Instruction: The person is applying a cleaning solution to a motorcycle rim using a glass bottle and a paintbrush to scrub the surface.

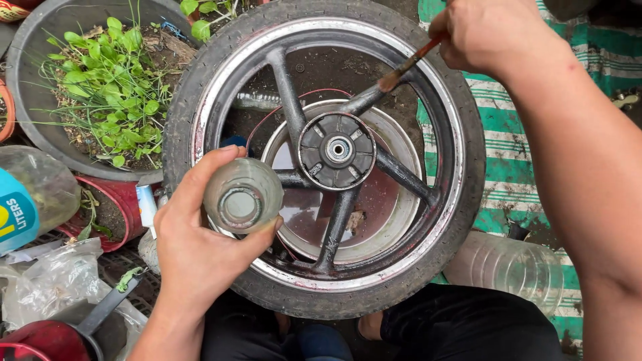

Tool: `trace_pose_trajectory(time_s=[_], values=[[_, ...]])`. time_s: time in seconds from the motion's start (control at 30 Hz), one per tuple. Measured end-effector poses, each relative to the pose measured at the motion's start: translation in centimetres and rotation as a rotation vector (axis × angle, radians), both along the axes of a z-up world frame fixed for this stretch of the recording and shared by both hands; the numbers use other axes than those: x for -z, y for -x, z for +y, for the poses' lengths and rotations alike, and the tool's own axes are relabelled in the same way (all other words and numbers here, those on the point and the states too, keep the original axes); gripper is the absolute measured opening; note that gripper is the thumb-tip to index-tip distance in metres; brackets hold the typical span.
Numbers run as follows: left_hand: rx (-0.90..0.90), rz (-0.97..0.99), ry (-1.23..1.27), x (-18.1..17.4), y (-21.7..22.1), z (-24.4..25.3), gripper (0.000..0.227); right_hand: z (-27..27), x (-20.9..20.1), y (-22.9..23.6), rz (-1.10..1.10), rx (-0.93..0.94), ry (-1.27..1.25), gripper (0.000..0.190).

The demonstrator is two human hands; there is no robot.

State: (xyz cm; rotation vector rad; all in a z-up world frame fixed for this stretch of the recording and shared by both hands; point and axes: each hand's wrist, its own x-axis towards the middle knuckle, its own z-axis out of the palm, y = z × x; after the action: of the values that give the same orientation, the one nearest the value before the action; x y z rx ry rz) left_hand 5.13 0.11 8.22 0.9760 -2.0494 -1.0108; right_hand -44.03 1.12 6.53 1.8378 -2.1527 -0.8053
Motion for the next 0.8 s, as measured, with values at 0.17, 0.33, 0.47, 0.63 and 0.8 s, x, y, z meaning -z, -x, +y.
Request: trace_pose_trajectory(time_s=[0.17, 0.33, 0.47, 0.63, 0.8], values=[[0.008, 0.023, -0.005, 0.4, -0.1, -0.4, 0.085, -3.9, 1.5, -3.6, -0.176, -0.2, 0.016, 0.032], [-0.013, -0.017, 0.015, 0.1, -0.5, -0.3, 0.086, -4.7, 1.6, -4.2, -0.153, -0.061, -0.083, 0.031], [-0.019, -0.035, 0.028, 0.0, -0.5, -0.3, 0.086, -3.5, 1.2, -0.4, -0.186, 0.204, -0.146, 0.037], [-0.009, -0.031, 0.033, 0.2, -0.6, -0.1, 0.087, -1.7, -0.7, 0.3, -0.226, 0.327, -0.125, 0.036], [-0.015, -0.028, 0.023, -0.1, -0.4, -0.1, 0.087, -1.7, 1.6, -0.6, -0.074, 0.19, -0.064, 0.038]])
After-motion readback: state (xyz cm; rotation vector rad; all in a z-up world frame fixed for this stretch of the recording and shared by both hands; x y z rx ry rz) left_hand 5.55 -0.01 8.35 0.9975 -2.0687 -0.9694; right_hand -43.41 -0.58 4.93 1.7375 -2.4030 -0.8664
